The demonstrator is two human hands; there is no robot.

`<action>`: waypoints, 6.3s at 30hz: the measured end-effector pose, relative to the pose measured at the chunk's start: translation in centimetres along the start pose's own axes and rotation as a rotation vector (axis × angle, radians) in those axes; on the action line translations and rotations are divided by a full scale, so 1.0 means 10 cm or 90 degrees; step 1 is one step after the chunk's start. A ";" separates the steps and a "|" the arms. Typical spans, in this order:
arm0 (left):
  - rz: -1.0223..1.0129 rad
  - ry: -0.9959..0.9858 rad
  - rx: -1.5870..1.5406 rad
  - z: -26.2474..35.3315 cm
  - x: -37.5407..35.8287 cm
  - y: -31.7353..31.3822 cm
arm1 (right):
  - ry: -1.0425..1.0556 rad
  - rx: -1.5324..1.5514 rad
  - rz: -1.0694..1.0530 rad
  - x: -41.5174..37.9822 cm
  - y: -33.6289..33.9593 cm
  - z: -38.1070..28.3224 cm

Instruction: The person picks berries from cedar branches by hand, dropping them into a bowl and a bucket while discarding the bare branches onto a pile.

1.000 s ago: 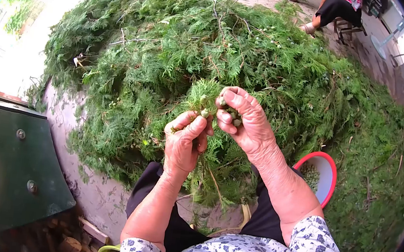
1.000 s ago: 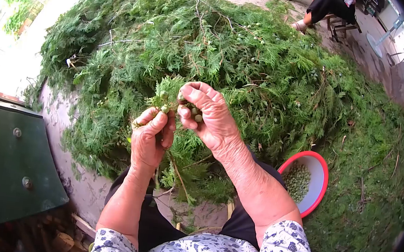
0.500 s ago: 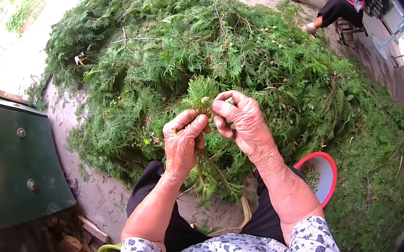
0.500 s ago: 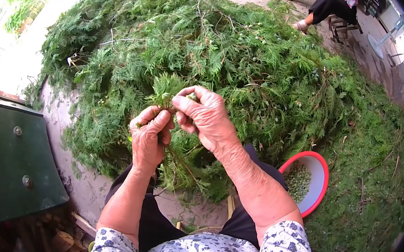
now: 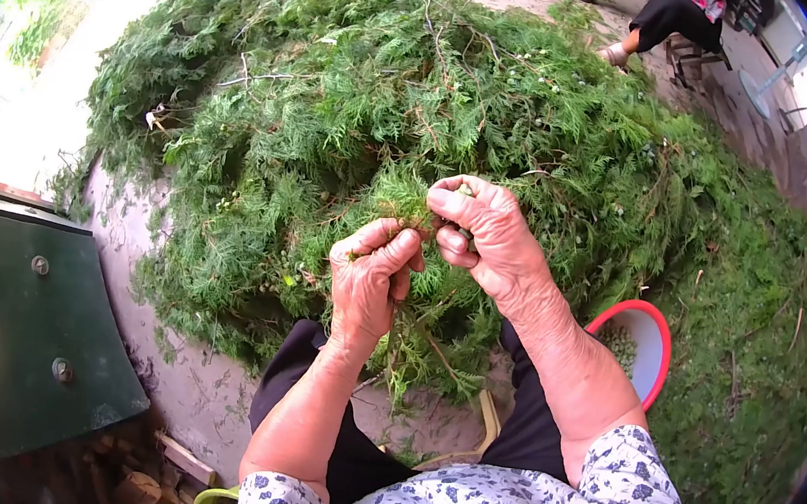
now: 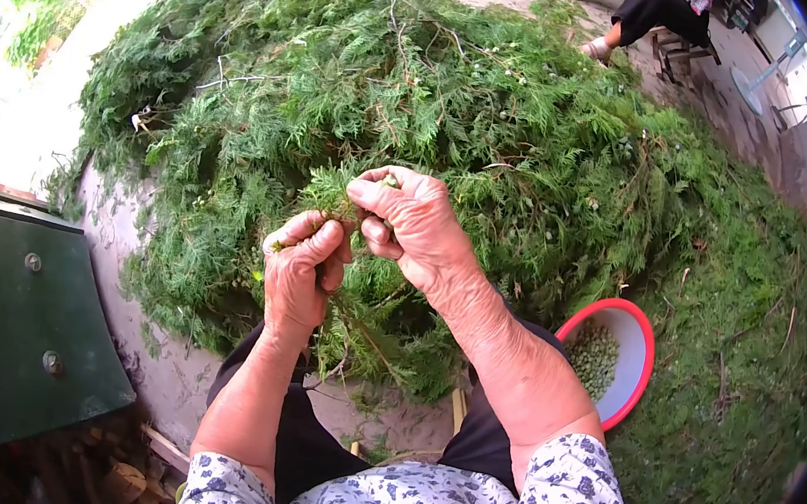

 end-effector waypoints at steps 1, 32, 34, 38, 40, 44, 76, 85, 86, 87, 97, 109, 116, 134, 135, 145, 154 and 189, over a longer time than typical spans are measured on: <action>-0.002 0.000 0.001 0.00 -0.01 -0.01 | 0.002 0.001 0.001 -0.02 0.01 0.00; -0.229 -0.234 -0.503 1.23 -0.73 0.68 | 0.111 -0.053 0.952 -3.22 5.05 0.01; -0.225 -0.206 -0.539 1.31 -0.74 0.67 | 0.076 -0.078 1.030 -3.27 5.09 0.01; -0.234 -0.197 -0.512 1.45 -0.75 0.57 | 0.262 -0.098 0.629 -3.10 5.18 -0.18; -0.229 -0.208 -0.491 1.49 -0.76 0.48 | 0.326 -0.236 0.501 -2.90 3.53 -0.51; -0.239 -0.211 -0.475 1.58 -0.70 0.42 | 0.593 -0.306 0.367 -2.80 1.49 -0.76; 0.104 -0.254 0.208 0.50 -1.18 0.12 | 0.045 0.099 -0.203 -1.50 0.45 0.85; 0.027 -0.367 0.896 -0.32 -1.83 -0.11 | 0.100 0.003 -0.038 -1.39 0.32 1.03; 0.021 -0.348 0.878 -0.34 -1.81 -0.09 | 0.109 -0.001 -0.036 -1.35 0.32 1.08; 0.019 -0.334 0.858 -0.36 -1.76 -0.08 | 0.121 -0.008 -0.039 -1.30 0.29 1.09; 0.117 -0.362 0.728 -0.47 -1.61 0.12 | 0.542 -0.672 -0.071 -1.32 0.32 1.11; 0.101 -0.146 0.112 -0.05 -1.52 0.34 | 0.439 -0.812 -0.111 -1.77 0.92 0.42; 0.058 -0.011 -0.093 0.09 -1.40 0.44 | 0.322 -0.511 0.191 -1.72 1.33 -0.15; -0.182 0.148 -0.232 -0.08 -1.40 0.34 | 0.365 -0.408 0.238 -1.60 1.68 -0.12; -0.096 0.110 -0.087 -0.11 -1.52 0.26 | 0.371 -0.410 0.241 -1.60 1.71 -0.14; -0.394 0.184 0.483 -0.27 -1.79 0.57 | 0.329 -0.324 0.416 -1.61 2.00 -0.22; 0.414 -0.253 0.146 2.69 -0.59 1.78 | 0.320 -0.320 0.383 -1.35 1.70 -0.09; 0.300 -0.167 -0.497 0.53 -0.14 1.86 | 0.012 -0.481 0.234 0.47 1.02 1.38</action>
Point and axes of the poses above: each hand's wrist, its own x-axis towards the middle knuckle, its own y-axis out of the back of the hand, z = x × y, the point moved 1 cm from there along x, towards the middle knuckle, and after that the axes turned 2 degrees about z, right-handed, at the moved point
